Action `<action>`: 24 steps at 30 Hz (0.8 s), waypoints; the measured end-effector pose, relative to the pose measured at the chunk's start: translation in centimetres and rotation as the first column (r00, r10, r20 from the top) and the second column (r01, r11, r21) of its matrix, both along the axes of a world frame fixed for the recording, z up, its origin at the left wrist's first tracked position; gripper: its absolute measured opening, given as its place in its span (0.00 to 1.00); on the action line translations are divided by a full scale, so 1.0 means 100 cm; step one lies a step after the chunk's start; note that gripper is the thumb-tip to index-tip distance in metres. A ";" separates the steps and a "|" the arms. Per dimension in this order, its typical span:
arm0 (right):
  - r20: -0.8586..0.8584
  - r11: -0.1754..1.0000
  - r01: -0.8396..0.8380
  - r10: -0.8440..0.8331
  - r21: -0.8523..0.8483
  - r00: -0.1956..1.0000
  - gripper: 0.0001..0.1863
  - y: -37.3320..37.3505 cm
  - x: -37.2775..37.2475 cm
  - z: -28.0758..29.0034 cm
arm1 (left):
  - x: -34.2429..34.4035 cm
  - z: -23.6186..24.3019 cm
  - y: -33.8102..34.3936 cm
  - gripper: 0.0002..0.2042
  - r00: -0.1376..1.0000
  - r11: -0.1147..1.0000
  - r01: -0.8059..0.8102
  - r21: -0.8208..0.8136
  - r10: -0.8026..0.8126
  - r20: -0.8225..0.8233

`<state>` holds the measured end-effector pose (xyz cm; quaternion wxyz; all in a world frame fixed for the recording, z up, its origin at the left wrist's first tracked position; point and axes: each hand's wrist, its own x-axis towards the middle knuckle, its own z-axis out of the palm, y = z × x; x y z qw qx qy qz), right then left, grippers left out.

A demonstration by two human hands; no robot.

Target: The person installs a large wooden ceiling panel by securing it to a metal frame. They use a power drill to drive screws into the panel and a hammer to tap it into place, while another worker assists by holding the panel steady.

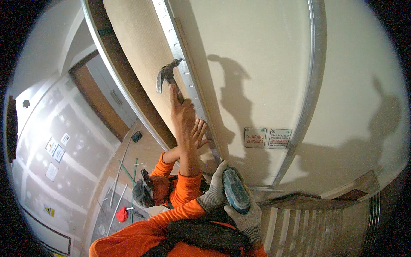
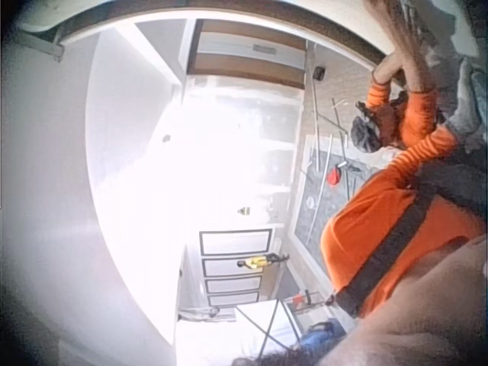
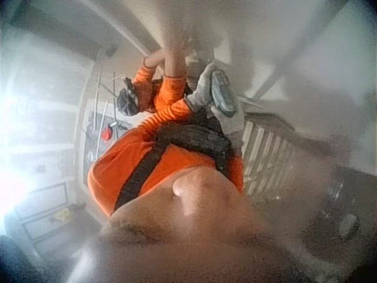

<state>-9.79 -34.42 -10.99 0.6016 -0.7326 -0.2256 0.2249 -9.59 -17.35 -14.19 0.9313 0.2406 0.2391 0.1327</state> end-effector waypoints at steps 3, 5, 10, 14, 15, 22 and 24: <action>0.006 1.000 0.001 -0.001 0.008 1.000 0.44 0.000 0.002 -0.004 | 0.001 -0.004 0.003 0.24 1.000 1.000 0.011 0.015 -0.011 -0.005; 0.008 1.000 -0.002 0.002 0.028 1.000 0.45 0.002 0.002 -0.007 | 0.001 -0.008 0.006 0.24 1.000 1.000 0.023 0.004 -0.023 -0.003; 0.009 1.000 -0.010 0.010 0.015 1.000 0.46 0.003 0.001 -0.003 | 0.001 -0.002 0.003 0.24 0.998 0.999 -0.046 0.018 0.047 -0.036; 0.019 0.998 -0.013 0.014 -0.064 1.000 0.46 0.003 0.001 0.000 | -0.001 0.000 0.003 0.23 0.997 0.998 -0.055 0.033 0.056 -0.058; 0.033 0.997 -0.014 0.016 -0.076 0.999 0.46 0.004 0.001 0.001 | -0.001 0.001 0.003 0.23 0.996 0.998 -0.059 0.033 0.062 -0.067; -0.044 0.999 -0.018 0.017 -0.030 0.999 0.45 0.004 0.004 -0.004 | 0.003 0.000 0.003 0.20 0.996 0.997 -0.074 0.004 0.074 -0.054; -0.050 1.000 -0.021 0.020 -0.011 0.999 0.45 0.003 0.002 0.000 | 0.002 0.001 0.003 0.21 0.997 0.998 -0.064 0.004 0.064 -0.052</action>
